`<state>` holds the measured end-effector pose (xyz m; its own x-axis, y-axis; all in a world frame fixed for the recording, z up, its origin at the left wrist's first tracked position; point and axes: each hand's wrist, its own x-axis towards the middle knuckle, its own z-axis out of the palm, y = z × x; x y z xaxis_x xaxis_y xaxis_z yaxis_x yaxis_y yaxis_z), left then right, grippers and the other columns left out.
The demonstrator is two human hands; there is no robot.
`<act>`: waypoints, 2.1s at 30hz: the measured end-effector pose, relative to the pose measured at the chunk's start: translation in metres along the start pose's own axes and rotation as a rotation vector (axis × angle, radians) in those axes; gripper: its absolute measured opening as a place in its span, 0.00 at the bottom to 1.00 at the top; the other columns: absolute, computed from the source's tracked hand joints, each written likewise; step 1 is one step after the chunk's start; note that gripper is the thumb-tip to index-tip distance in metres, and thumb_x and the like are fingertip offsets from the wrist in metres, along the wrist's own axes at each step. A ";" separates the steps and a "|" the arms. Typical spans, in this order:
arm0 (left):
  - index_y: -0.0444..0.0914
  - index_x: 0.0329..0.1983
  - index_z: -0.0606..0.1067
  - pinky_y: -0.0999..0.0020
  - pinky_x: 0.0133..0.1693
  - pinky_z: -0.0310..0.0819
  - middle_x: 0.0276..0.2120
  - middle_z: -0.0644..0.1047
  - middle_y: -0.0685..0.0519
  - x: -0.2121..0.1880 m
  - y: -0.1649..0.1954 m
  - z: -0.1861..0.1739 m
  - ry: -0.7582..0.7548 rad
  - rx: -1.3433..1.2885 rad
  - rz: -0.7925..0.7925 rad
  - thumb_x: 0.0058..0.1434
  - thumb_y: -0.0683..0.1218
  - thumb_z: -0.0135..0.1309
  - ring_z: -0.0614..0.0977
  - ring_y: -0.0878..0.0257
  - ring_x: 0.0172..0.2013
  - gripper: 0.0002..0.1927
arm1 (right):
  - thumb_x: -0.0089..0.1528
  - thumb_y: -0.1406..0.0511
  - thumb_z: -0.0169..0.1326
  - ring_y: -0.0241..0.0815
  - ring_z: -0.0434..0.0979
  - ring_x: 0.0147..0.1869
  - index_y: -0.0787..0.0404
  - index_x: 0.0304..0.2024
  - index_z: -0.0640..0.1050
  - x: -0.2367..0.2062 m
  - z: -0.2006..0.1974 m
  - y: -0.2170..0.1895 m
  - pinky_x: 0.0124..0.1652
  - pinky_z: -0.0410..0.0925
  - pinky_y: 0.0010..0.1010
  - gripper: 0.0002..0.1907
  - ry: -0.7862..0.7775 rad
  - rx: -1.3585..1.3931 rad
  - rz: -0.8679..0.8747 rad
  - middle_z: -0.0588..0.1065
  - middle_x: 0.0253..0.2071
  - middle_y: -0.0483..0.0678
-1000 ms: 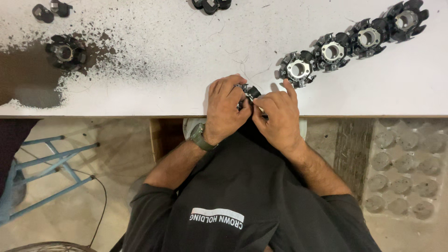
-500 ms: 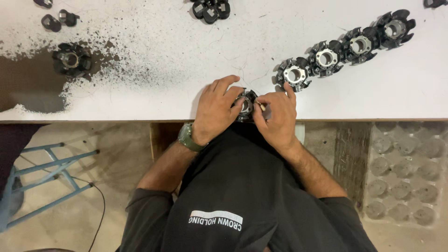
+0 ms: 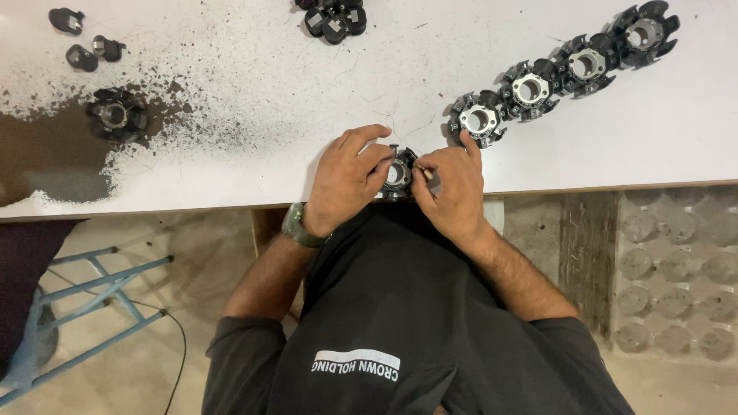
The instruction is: The person sits at a workbench assembling black plastic clamp pieces onto metal hub bases. They pick up a plastic component, press and fit it onto a hub by hand, then place the finished assembly in a growing row on the table, repeating this for many units.
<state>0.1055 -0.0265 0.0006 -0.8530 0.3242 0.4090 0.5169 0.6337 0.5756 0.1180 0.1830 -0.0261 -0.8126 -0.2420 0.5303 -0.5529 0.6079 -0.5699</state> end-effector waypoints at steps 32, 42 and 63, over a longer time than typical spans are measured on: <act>0.35 0.39 0.73 0.58 0.41 0.78 0.49 0.79 0.50 -0.009 -0.002 0.007 -0.009 -0.104 -0.115 0.59 0.37 0.57 0.82 0.50 0.42 0.06 | 0.58 0.75 0.65 0.49 0.77 0.54 0.60 0.44 0.75 -0.002 0.002 0.000 0.71 0.56 0.53 0.16 -0.029 0.004 -0.133 0.76 0.42 0.49; 0.35 0.39 0.73 0.58 0.42 0.78 0.49 0.78 0.49 -0.015 0.004 0.010 0.012 -0.102 -0.121 0.60 0.38 0.58 0.82 0.50 0.41 0.06 | 0.57 0.76 0.66 0.48 0.76 0.54 0.60 0.45 0.76 -0.003 0.011 -0.001 0.71 0.56 0.52 0.16 -0.019 -0.009 -0.146 0.75 0.42 0.48; 0.31 0.62 0.70 0.47 0.61 0.59 0.53 0.78 0.35 -0.064 -0.185 -0.182 0.310 1.095 -0.352 0.70 0.64 0.54 0.79 0.44 0.53 0.34 | 0.65 0.74 0.64 0.50 0.74 0.54 0.59 0.46 0.75 0.028 -0.026 0.057 0.72 0.56 0.51 0.12 -0.025 -0.210 -0.098 0.74 0.44 0.46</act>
<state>0.0777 -0.2923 -0.0036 -0.8040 -0.0755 0.5898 -0.2071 0.9653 -0.1588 0.0691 0.2307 -0.0273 -0.7625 -0.3251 0.5594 -0.5814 0.7236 -0.3720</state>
